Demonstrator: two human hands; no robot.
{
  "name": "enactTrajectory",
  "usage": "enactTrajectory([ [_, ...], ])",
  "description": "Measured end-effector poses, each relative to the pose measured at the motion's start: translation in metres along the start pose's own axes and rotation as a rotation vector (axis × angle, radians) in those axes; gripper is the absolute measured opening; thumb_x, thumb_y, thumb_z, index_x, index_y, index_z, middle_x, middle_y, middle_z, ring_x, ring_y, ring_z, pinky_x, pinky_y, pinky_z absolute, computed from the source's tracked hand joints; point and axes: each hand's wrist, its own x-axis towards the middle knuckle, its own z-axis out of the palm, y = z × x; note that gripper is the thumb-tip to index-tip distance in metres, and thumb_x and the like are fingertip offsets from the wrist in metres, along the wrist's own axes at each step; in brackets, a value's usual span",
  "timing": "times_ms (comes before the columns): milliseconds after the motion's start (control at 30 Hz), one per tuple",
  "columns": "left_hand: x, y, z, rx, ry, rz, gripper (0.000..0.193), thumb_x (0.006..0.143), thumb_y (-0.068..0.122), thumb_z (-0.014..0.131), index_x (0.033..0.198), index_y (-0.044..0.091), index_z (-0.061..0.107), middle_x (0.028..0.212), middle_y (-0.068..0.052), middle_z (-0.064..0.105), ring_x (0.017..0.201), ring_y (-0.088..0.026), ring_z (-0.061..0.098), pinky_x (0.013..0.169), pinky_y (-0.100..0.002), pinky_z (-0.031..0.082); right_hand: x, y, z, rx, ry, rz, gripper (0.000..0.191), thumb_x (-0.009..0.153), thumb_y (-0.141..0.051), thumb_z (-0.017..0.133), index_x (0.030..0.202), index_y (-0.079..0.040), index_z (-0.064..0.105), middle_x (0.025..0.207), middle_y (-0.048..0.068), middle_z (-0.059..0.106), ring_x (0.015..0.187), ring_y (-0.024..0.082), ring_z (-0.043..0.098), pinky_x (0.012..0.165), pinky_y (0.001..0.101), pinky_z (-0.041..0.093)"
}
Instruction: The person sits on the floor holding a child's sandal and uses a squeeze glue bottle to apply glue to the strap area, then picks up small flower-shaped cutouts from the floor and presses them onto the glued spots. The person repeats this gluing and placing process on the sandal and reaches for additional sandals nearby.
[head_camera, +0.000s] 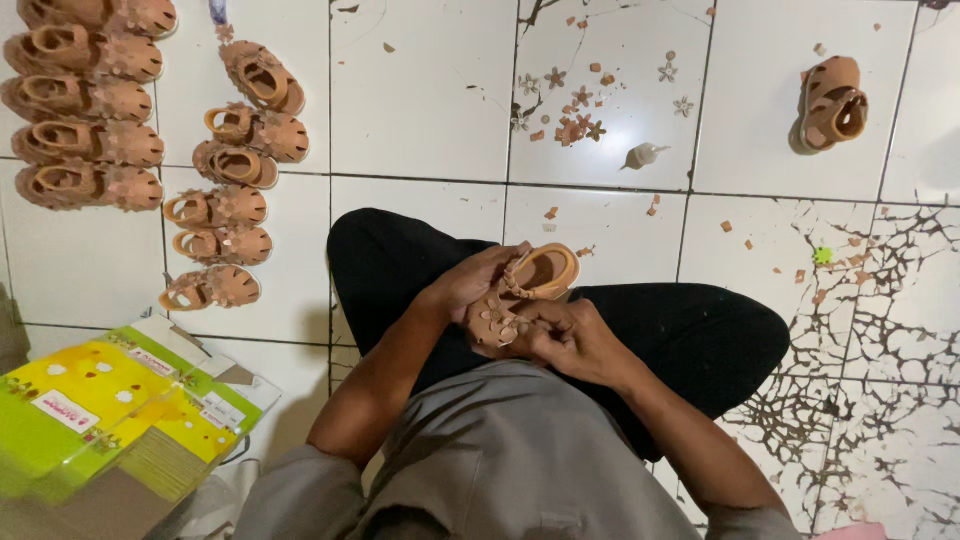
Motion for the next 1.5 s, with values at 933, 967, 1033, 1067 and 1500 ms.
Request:
enactTrajectory([
  [933, 0.005, 0.054, -0.009, -0.195, 0.096, 0.381, 0.051, 0.109, 0.033, 0.045, 0.150, 0.002, 0.043, 0.137, -0.014, 0.060, 0.125, -0.027, 0.061, 0.106, -0.045, 0.050, 0.122, 0.176, -0.149, -0.724, 1.007, 0.173, 0.029, 0.090, -0.015, 0.084, 0.110, 0.001, 0.069, 0.107, 0.019, 0.071, 0.093, 0.031, 0.067, 0.079, 0.0406, 0.056],
  [967, 0.004, 0.055, -0.008, -0.175, 0.101, 0.395, 0.050, 0.108, 0.030, 0.048, 0.150, 0.003, 0.043, 0.138, -0.013, 0.060, 0.126, -0.025, 0.060, 0.106, -0.044, 0.050, 0.123, 0.176, -0.148, -0.599, 0.964, 0.204, 0.030, 0.091, -0.016, 0.082, 0.109, 0.002, 0.067, 0.104, 0.017, 0.071, 0.090, 0.028, 0.069, 0.078, 0.0385, 0.056],
  [1033, 0.001, 0.055, -0.010, -0.148, 0.116, 0.419, 0.050, 0.108, 0.027, 0.052, 0.152, 0.005, 0.043, 0.140, -0.010, 0.059, 0.128, -0.024, 0.058, 0.106, -0.043, 0.048, 0.115, 0.173, -0.149, -0.353, 0.870, 0.267, 0.034, 0.093, -0.019, 0.080, 0.108, 0.005, 0.062, 0.098, 0.015, 0.072, 0.084, 0.021, 0.071, 0.076, 0.0342, 0.057],
  [1067, 0.001, 0.054, -0.011, -0.142, 0.123, 0.426, 0.050, 0.109, 0.026, 0.053, 0.153, 0.005, 0.044, 0.140, -0.010, 0.058, 0.129, -0.023, 0.056, 0.107, -0.042, 0.047, 0.109, 0.168, -0.147, -0.325, 0.847, 0.287, 0.032, 0.092, -0.018, 0.080, 0.106, 0.005, 0.063, 0.095, 0.015, 0.071, 0.082, 0.022, 0.070, 0.074, 0.0335, 0.056],
  [1500, -0.011, 0.029, -0.012, -0.114, 0.014, 0.561, 0.061, 0.099, 0.015, 0.065, 0.153, 0.002, 0.038, 0.143, -0.012, 0.055, 0.134, -0.025, 0.053, 0.113, -0.045, 0.045, -0.017, 0.061, -0.073, 0.567, 0.814, 0.155, 0.023, 0.102, -0.008, 0.067, 0.119, 0.007, 0.063, 0.098, 0.012, 0.069, 0.083, 0.019, 0.067, 0.080, 0.0351, 0.062],
])
